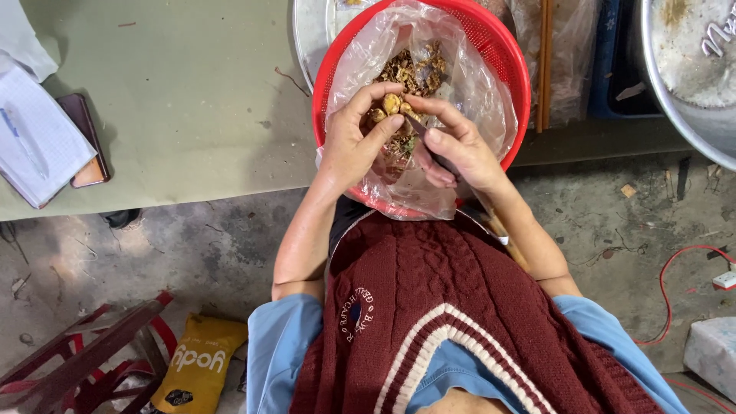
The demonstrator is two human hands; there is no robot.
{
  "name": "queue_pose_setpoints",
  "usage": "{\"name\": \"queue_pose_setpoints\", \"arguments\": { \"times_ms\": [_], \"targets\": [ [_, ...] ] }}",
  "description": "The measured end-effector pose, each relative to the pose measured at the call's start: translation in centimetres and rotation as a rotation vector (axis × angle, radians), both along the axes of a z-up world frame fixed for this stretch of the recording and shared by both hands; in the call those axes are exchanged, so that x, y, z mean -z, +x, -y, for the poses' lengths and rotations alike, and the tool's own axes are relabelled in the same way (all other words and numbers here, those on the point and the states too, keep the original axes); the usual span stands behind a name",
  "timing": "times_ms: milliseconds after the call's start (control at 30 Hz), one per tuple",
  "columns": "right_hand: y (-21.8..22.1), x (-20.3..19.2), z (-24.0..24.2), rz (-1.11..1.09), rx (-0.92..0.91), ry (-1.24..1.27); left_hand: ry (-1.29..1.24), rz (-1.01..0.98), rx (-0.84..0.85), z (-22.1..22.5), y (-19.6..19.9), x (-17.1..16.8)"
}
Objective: Cleaning and peeling a ginger root using hands and a small tool
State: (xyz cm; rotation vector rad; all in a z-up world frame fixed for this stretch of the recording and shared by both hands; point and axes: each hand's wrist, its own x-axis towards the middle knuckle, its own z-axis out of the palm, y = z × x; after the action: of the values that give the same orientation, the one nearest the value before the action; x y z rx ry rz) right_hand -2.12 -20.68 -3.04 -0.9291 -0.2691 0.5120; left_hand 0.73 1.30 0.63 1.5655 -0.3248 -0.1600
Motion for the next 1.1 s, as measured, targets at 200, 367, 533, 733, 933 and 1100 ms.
{"name": "queue_pose_setpoints", "arguments": {
  "times_ms": [200,367,533,733,933,1100],
  "targets": [
    [0.2,1.1,1.3,-0.072,-0.005,-0.011,-0.04,-0.083,0.038,-0.5,-0.1,0.6],
    [0.1,0.6,0.3,-0.06,-0.019,-0.025,0.006,0.0,0.021,-0.2,0.4,0.5],
    [0.2,-1.7,1.0,-0.171,-0.026,0.037,-0.043,-0.005,0.037,-0.6,0.2,0.3],
    [0.1,-3.2,0.8,-0.163,-0.042,0.012,-0.148,-0.202,-0.094,0.5,-0.3,0.7],
    [-1.0,-1.7,0.2,-0.114,0.019,0.145,-0.202,-0.03,-0.173,1.1,-1.5,0.9],
    [-2.3,-1.7,-0.9,-0.12,0.126,0.184,-0.302,-0.046,-0.142,0.9,-2.5,1.5]
  ]
}}
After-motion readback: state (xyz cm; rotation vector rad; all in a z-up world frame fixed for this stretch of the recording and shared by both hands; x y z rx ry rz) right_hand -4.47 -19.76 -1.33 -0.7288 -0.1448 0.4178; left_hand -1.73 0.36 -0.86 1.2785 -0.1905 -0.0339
